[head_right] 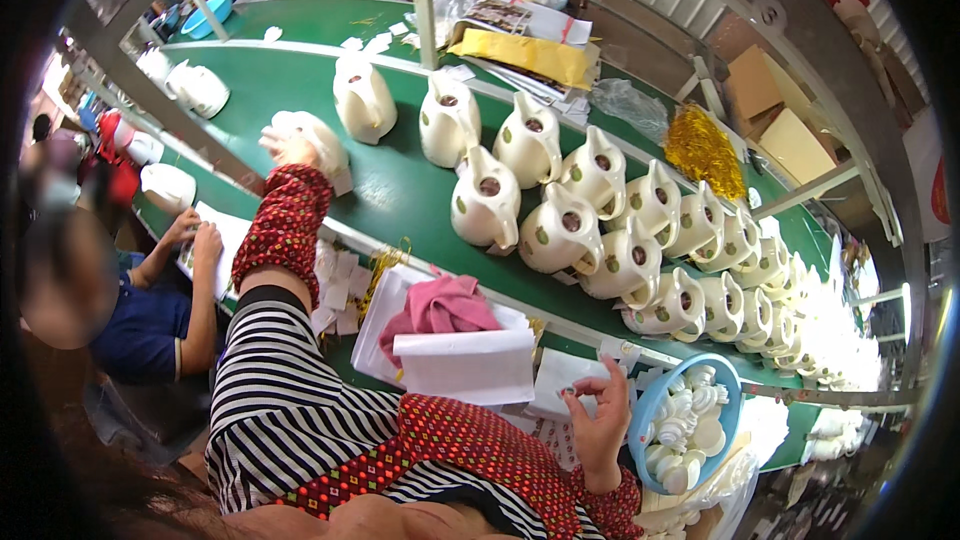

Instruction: The person repeatedly picks white plastic pitchers from a conveyor belt and places white lids onto them. The person handles the pitchers one at a time, aligning and pressing the lids into place before moving to the next unit.

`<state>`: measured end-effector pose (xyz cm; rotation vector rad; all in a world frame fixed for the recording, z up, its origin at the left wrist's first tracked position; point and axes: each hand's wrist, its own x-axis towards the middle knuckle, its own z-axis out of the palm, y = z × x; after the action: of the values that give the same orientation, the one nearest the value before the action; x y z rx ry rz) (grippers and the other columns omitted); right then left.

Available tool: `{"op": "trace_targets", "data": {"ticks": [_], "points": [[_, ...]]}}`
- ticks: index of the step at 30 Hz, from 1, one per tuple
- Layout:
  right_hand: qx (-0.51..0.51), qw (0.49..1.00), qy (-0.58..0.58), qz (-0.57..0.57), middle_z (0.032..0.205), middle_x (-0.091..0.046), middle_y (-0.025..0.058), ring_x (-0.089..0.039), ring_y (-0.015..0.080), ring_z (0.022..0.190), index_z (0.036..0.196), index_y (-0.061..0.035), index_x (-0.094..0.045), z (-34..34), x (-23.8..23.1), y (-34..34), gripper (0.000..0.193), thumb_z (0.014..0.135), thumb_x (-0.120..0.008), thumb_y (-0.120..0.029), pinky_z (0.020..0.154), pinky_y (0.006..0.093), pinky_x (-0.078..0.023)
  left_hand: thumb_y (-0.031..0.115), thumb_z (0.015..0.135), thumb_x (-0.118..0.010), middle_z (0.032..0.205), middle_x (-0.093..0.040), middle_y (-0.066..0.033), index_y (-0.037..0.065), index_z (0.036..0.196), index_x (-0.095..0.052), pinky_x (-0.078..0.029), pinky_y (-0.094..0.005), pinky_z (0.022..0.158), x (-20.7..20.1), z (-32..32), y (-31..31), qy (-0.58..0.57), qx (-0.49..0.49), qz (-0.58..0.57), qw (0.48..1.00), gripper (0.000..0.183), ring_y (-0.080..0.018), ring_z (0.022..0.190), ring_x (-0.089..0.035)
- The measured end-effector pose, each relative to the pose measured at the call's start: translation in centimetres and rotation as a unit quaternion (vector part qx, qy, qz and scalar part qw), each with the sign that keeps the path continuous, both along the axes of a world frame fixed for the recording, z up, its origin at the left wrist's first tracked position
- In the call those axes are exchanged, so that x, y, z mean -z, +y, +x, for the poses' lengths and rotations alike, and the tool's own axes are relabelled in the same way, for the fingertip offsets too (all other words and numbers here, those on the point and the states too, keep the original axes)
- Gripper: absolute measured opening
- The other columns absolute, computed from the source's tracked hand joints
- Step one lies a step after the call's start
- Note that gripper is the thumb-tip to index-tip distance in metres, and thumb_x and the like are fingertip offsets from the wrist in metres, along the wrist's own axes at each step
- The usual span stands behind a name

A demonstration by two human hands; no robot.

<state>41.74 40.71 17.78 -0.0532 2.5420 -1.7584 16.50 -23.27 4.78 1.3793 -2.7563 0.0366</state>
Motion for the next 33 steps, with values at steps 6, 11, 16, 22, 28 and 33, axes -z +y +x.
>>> {"op": "trace_targets", "data": {"ticks": [6, 11, 16, 22, 28, 33], "points": [[0.016, 0.999, -0.002, 0.040, 0.119, -0.070, 0.0145, -0.068, 0.0197, 0.109, 0.110, 0.0007, -0.071, 0.4, 0.9, 0.2, 0.036, 0.076, -0.080, 0.007, 0.099, 0.0339, -0.050, 0.045, 0.091, -0.074, 0.164, -0.007, -0.0410, 0.008, 0.161, -0.032, -0.027, -0.0627, 0.122, 1.6, -0.7, -2.9, 0.034, -0.056, 0.034, 0.997, 0.089, -0.0597, 0.152, -0.014], [-0.019, 0.992, 0.043, 0.115, 0.126, -0.068, 0.0179, -0.065, 0.0267, 0.110, 0.094, -0.0017, -0.074, -0.3, -1.2, -1.2, 0.021, 0.074, -0.082, 0.002, 0.103, 0.0396, -0.048, 0.053, 0.075, -0.086, 0.140, -0.054, -0.0289, 0.011, 0.113, -0.077, -0.041, -0.0526, 0.113, 3.2, 1.7, -1.0, 0.243, 0.063, 0.042, 0.967, 0.057, -0.0455, 0.135, -0.043], [-0.008, 0.995, 0.075, 0.070, 0.125, -0.068, 0.0174, -0.064, 0.0245, 0.101, 0.092, -0.0002, -0.073, -0.5, -3.2, -1.1, 0.018, 0.076, -0.081, 0.001, 0.098, 0.0384, -0.049, 0.046, 0.071, -0.090, 0.116, -0.066, -0.0195, 0.008, 0.094, -0.078, -0.053, -0.0482, 0.094, -0.8, 4.1, 7.7, 0.424, 0.178, 0.087, 0.884, 0.046, -0.0390, 0.106, -0.062], [-0.078, 0.991, 0.085, -0.064, 0.117, -0.067, 0.0115, -0.060, 0.0163, 0.108, 0.116, 0.0019, -0.067, -0.2, -6.5, -0.6, 0.036, 0.083, -0.080, 0.003, 0.104, 0.0345, -0.044, 0.018, 0.086, -0.075, 0.102, -0.070, -0.0091, -0.004, 0.109, -0.075, -0.055, -0.0295, 0.078, -7.9, 9.7, 13.2, 0.448, 0.328, 0.487, 0.674, 0.032, -0.0160, 0.091, -0.068], [-0.153, 0.975, 0.012, -0.161, 0.093, -0.072, 0.0039, -0.061, 0.0119, 0.099, 0.151, -0.0008, -0.041, 1.9, -10.2, -2.8, 0.072, 0.088, -0.077, 0.001, 0.100, 0.0294, -0.044, 0.012, 0.100, -0.063, 0.107, -0.075, -0.0107, -0.010, 0.124, -0.068, -0.059, -0.0269, 0.073, -8.6, 15.8, 28.0, 0.237, 0.287, 0.798, 0.474, 0.032, -0.0143, 0.086, -0.072], [-0.193, 0.973, -0.065, -0.108, 0.091, -0.073, 0.0013, -0.062, 0.0118, 0.099, 0.151, -0.0014, -0.041, 5.1, -9.3, -2.4, 0.073, 0.087, -0.077, -0.001, 0.110, 0.0356, -0.038, 0.027, 0.103, -0.061, 0.096, -0.074, -0.0029, 0.000, 0.112, -0.072, -0.054, -0.0251, 0.063, -3.9, 20.8, 36.9, 0.069, 0.186, 0.893, 0.405, 0.030, -0.0094, 0.076, -0.068]]}}
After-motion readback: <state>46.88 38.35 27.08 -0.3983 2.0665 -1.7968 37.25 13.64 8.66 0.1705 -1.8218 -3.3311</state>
